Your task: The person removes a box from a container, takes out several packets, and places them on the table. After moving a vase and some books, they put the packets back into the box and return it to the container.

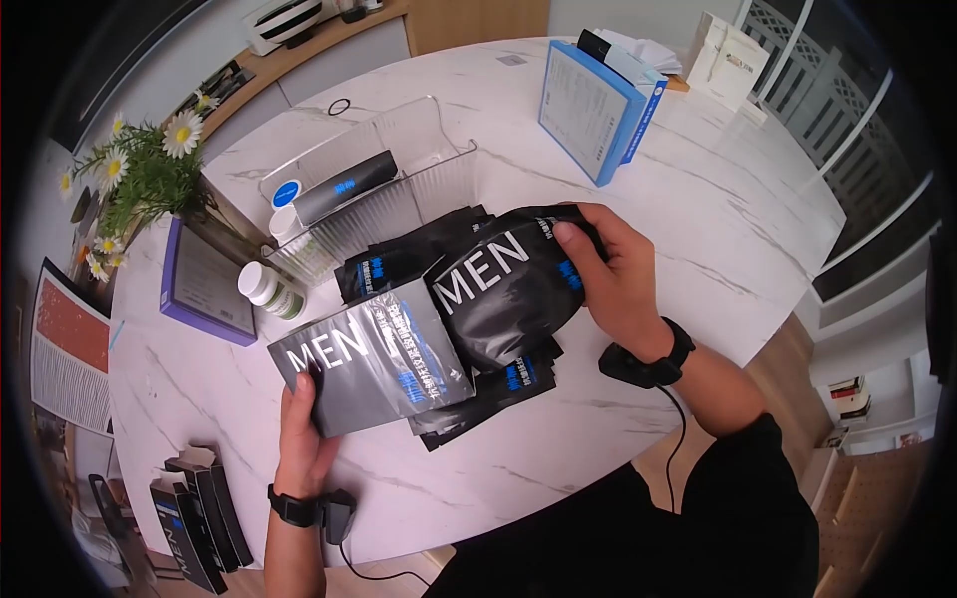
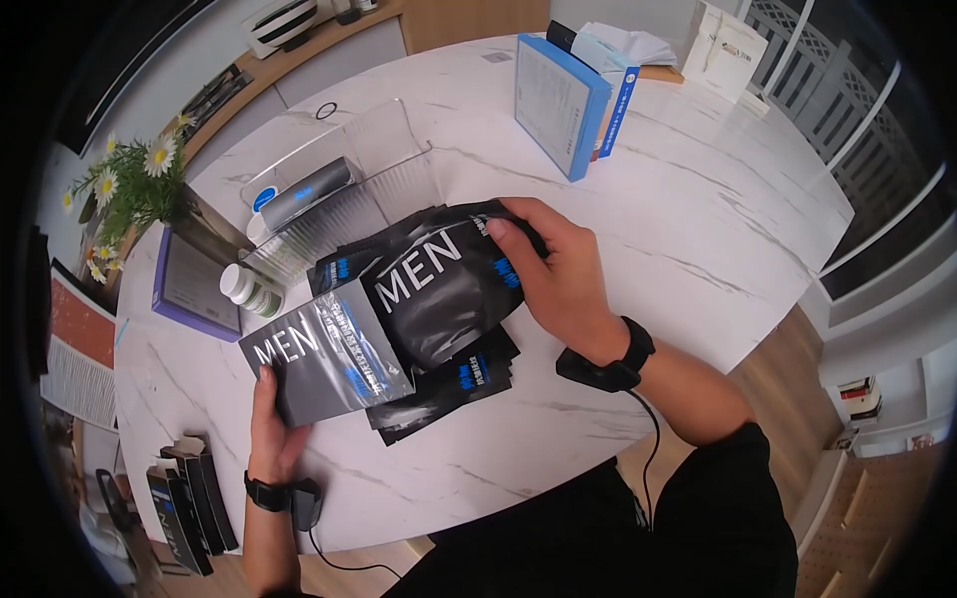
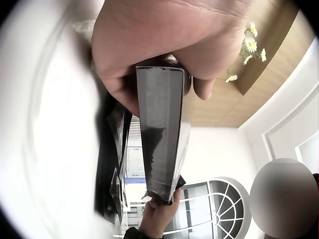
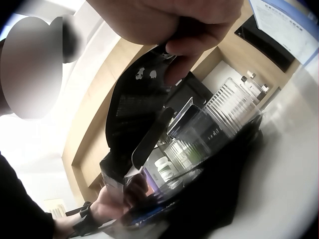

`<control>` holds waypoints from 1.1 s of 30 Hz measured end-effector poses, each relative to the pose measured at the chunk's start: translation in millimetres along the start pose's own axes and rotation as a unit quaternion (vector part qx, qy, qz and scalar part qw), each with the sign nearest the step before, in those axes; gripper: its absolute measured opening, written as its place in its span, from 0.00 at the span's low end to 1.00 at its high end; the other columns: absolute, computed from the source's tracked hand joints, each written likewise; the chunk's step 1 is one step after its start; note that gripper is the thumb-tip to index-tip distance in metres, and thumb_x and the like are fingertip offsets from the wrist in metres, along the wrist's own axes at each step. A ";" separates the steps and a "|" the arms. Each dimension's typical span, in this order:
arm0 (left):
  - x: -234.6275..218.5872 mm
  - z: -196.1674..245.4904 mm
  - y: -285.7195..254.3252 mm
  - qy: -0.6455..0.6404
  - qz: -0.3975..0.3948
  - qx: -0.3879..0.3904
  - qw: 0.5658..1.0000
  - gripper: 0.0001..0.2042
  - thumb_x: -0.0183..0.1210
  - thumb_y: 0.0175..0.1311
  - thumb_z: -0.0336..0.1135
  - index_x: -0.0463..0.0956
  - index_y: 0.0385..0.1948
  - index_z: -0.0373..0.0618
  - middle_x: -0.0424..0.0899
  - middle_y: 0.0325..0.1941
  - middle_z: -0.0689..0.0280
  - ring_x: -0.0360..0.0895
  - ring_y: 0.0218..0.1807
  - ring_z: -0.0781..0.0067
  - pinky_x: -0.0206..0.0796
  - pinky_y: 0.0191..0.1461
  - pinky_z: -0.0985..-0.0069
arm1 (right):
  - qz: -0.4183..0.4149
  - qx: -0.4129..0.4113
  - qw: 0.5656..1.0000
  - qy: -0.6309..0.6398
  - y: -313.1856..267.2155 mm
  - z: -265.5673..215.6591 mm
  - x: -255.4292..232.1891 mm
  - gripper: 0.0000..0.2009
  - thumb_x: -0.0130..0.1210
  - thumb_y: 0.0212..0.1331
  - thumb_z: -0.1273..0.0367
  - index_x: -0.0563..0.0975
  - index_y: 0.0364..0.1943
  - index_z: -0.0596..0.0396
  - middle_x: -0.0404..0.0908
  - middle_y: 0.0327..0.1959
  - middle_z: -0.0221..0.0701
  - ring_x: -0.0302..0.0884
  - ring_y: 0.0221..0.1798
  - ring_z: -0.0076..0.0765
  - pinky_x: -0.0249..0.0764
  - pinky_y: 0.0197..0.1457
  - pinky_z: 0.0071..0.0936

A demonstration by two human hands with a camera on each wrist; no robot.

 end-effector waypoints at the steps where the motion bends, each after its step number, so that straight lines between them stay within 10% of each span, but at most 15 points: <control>1: -1.6 -0.8 -0.1 0.010 0.007 0.005 1.000 0.23 0.51 0.73 0.52 0.68 0.62 0.48 0.76 0.61 0.65 0.73 0.62 0.68 0.64 0.67 0.62 | 0.001 0.006 1.000 0.002 -0.8 -1.5 1.3 0.10 0.56 0.68 0.70 0.79 0.46 0.62 0.84 0.33 0.32 0.77 0.35 0.19 0.73 0.40 0.18; 9: -1.7 0.0 2.4 0.000 0.009 0.040 0.999 0.26 0.51 0.72 0.53 0.66 0.63 0.45 0.75 0.62 0.64 0.72 0.63 0.67 0.63 0.68 0.62 | -0.064 -0.121 0.990 -0.021 -4.3 -13.9 7.9 0.17 0.65 0.59 0.71 0.77 0.51 0.61 0.85 0.35 0.31 0.78 0.31 0.19 0.75 0.36 0.18; 12: -1.8 -0.4 3.6 -0.002 0.011 0.046 0.999 0.26 0.51 0.72 0.53 0.65 0.64 0.44 0.74 0.63 0.64 0.72 0.64 0.67 0.61 0.69 0.62 | -0.080 0.092 0.992 0.006 -5.4 -17.9 2.9 0.20 0.67 0.57 0.71 0.76 0.53 0.60 0.84 0.35 0.29 0.76 0.27 0.16 0.72 0.26 0.16; 15: -2.0 -0.2 3.5 -0.001 0.007 0.058 0.998 0.27 0.52 0.72 0.52 0.65 0.64 0.43 0.74 0.63 0.64 0.71 0.65 0.67 0.61 0.70 0.62 | -0.043 0.135 0.988 0.056 -5.5 -9.3 3.8 0.18 0.66 0.58 0.71 0.76 0.51 0.59 0.83 0.35 0.27 0.74 0.24 0.13 0.66 0.18 0.13; 33: 4.1 2.0 1.5 0.005 -0.001 0.073 0.997 0.28 0.53 0.72 0.50 0.63 0.65 0.40 0.73 0.64 0.62 0.71 0.65 0.66 0.61 0.70 0.62 | -0.032 0.058 0.997 0.049 -10.0 -3.6 8.8 0.19 0.64 0.59 0.73 0.74 0.54 0.60 0.83 0.37 0.29 0.78 0.30 0.15 0.74 0.24 0.13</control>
Point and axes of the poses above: each hand's wrist, its own y-axis towards the middle knuckle, its own x-axis out of the palm, z = x × y, the point moved 4 cm from there along y, towards the middle knuckle
